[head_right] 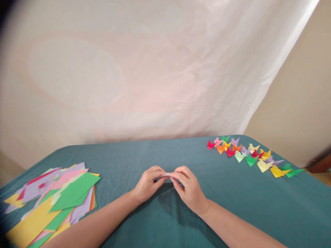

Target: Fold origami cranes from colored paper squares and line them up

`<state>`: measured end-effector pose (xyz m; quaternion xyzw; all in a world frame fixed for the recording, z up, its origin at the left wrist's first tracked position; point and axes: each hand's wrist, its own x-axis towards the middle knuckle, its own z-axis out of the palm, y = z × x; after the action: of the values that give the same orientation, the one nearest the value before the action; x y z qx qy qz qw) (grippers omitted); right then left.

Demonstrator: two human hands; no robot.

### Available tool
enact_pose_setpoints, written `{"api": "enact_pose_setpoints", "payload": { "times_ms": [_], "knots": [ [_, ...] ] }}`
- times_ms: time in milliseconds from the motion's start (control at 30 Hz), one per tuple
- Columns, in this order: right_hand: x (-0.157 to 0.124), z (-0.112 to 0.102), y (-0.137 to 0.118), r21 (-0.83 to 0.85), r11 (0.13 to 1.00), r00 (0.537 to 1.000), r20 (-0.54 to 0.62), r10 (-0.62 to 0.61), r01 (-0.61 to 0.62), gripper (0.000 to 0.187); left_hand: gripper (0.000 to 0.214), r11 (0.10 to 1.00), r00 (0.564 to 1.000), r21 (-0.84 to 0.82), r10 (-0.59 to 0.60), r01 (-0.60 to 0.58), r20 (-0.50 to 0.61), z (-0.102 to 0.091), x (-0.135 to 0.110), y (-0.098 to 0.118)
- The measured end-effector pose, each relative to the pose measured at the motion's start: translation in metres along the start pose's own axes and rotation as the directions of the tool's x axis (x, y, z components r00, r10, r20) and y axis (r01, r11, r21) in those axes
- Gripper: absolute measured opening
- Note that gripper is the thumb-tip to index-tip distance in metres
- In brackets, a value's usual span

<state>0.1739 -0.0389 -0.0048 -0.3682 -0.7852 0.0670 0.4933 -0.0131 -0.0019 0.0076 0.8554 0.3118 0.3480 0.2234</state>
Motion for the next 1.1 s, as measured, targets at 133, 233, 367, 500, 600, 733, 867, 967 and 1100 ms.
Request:
{"api": "enact_pose_setpoints", "payload": {
  "times_ms": [133,233,367,500,600,733,867,967,1100],
  "knots": [
    [0.0,0.0,0.0,-0.004,1.0,1.0,0.019,-0.005,0.005,0.023,0.023,1.0,1.0,-0.005,0.012,-0.012,-0.001,0.0,0.0,0.0],
    [0.0,0.0,0.0,0.006,1.0,1.0,0.021,0.001,-0.002,0.021,0.022,1.0,1.0,-0.005,0.018,-0.018,0.0,0.001,0.0,0.0],
    [0.0,0.0,-0.001,0.026,1.0,0.999,0.04,0.017,-0.018,0.013,0.019,1.0,1.0,-0.008,0.019,-0.019,0.003,0.001,0.0,0.0],
    [0.001,0.002,-0.002,0.017,1.0,0.997,0.075,0.012,-0.013,0.01,0.018,1.0,0.999,-0.009,0.024,-0.024,0.03,0.001,0.0,0.0],
    [0.002,0.002,-0.002,-0.009,1.0,0.996,0.086,0.011,-0.01,0.01,0.019,0.999,0.997,-0.005,0.043,-0.042,0.065,0.001,0.0,-0.001],
    [0.002,0.002,-0.002,-0.055,0.998,0.994,0.107,-0.017,0.023,0.015,0.022,0.999,0.996,-0.024,0.048,-0.046,0.075,0.0,-0.001,0.002],
    [0.002,0.001,-0.001,-0.036,0.999,0.992,0.128,-0.009,0.014,0.018,0.043,0.99,0.994,-0.114,0.086,-0.078,0.071,-0.003,-0.001,0.01],
    [0.002,0.001,0.0,0.002,1.0,0.992,0.124,-0.006,0.005,0.02,0.044,0.978,0.992,-0.191,0.099,-0.084,0.074,-0.005,-0.001,0.014],
    [0.001,0.002,0.0,0.002,1.0,0.993,0.12,-0.002,0.002,0.021,0.03,0.972,0.998,-0.226,-0.05,0.057,0.033,-0.002,-0.002,0.011]
  ]
}}
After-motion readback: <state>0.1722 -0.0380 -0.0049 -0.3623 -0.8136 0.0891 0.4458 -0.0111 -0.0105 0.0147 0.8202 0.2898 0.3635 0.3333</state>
